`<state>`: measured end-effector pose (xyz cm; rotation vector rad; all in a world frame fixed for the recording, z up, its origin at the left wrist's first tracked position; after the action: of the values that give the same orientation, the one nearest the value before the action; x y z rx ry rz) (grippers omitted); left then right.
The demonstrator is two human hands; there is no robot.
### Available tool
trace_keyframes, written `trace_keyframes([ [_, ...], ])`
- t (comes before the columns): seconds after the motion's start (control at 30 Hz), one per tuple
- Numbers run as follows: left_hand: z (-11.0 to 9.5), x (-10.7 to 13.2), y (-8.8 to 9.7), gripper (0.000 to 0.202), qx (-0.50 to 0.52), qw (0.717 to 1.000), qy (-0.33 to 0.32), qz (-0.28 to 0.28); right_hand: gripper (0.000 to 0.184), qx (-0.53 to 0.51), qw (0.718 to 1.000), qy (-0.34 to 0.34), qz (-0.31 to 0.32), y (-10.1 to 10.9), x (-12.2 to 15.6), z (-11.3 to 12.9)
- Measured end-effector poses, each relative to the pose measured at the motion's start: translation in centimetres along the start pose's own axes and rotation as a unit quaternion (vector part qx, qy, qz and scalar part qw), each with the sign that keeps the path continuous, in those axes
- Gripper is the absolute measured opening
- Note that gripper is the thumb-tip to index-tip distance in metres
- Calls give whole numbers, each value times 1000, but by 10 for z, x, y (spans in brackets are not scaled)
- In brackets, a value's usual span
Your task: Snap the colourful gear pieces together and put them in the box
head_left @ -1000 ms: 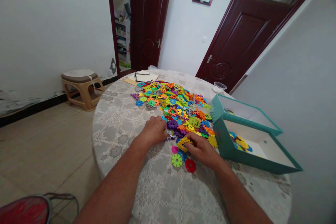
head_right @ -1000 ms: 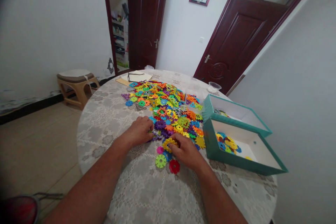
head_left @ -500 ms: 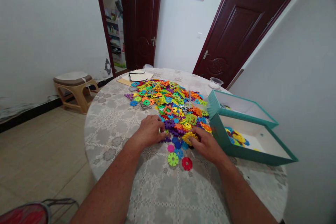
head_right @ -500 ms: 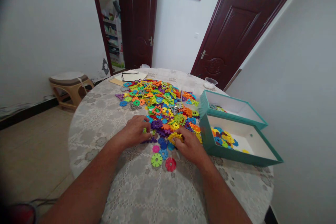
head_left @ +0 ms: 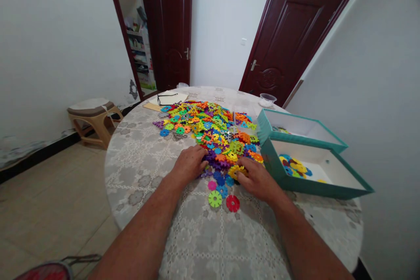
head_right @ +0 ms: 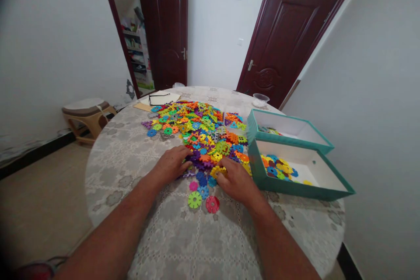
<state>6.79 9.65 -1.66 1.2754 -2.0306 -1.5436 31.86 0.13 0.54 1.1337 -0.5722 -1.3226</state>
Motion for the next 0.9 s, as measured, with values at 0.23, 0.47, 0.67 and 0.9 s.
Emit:
trace_keyframes([
  [0.23,10,-2,2,30,32,995,48,-82,7,8,1000,16,2,-4,0,3],
  [0.47,4,-3,18,25,244,951,98,-161,12,-61,997,39,-29,-8,0,18],
  [0.67,-18,-4,16,29,450,879,133,-87,15,-191,979,0,-74,-13,-3,27],
  [0.9,-39,-1,9,30,494,859,130,-17,13,-240,964,-98,-65,-27,-5,21],
])
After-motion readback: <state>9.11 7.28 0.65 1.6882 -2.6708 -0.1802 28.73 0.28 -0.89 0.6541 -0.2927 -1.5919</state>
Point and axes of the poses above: each hand's wrist, its own x-axis away from the middle knuckle, its own y-axis out of the back of the hand, z = x × y, the point moved 1 cm from there along -x, towards the middle knuckle, and after that the axes turned 7 degrees about x, right-handed, at the moved point
